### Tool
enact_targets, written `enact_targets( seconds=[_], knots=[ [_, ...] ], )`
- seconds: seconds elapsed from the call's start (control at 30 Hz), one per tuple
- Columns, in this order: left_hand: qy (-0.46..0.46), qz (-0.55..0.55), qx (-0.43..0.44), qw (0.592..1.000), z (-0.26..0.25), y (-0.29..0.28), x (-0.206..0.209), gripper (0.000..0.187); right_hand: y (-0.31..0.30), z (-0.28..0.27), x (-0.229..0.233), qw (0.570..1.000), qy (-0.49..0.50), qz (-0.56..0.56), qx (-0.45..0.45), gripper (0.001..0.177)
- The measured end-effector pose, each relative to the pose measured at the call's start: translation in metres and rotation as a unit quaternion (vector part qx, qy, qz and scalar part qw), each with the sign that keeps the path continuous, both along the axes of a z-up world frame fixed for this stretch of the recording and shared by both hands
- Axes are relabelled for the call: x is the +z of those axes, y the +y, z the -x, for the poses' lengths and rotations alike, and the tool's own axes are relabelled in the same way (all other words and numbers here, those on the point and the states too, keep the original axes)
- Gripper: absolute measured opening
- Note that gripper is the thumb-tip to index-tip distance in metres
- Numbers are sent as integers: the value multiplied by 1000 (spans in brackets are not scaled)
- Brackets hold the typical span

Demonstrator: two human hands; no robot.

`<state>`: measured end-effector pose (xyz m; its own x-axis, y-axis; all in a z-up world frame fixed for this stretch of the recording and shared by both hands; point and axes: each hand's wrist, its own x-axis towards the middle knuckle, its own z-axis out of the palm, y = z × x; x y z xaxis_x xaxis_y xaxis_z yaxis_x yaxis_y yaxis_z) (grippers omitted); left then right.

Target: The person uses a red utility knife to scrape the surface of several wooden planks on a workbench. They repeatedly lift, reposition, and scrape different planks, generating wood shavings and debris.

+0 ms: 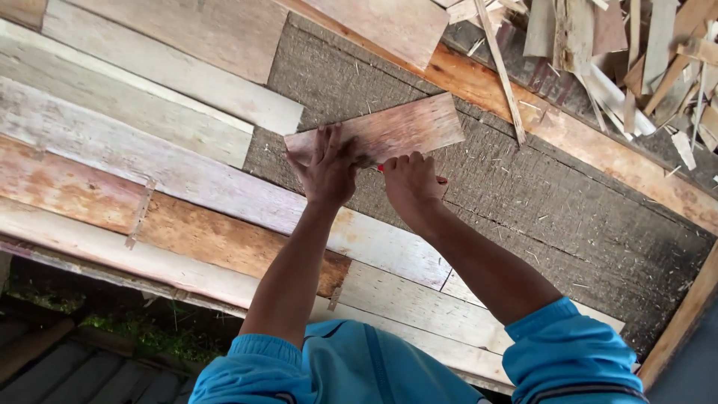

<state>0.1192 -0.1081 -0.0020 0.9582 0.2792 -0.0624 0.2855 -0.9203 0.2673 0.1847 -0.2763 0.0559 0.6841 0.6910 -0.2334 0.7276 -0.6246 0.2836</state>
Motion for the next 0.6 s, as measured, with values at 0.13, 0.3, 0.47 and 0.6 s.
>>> enact_targets(
  seconds=[0.13,0.3,0.47,0.6],
  knots=[
    [90,26,10,996,-14,4,19,52,-7,-3,34,995,82,23,-55,20],
    [183,38,2,982,-14,3,38,52,-22,7,89,954,184,-107,-212,29],
    [172,52,40,983,-9,-17,39,53,-36,43,21,904,292,-149,-274,29],
    [173,62,60,981,-11,-27,41,56,-22,51,6,899,283,-155,-295,26]
  ],
)
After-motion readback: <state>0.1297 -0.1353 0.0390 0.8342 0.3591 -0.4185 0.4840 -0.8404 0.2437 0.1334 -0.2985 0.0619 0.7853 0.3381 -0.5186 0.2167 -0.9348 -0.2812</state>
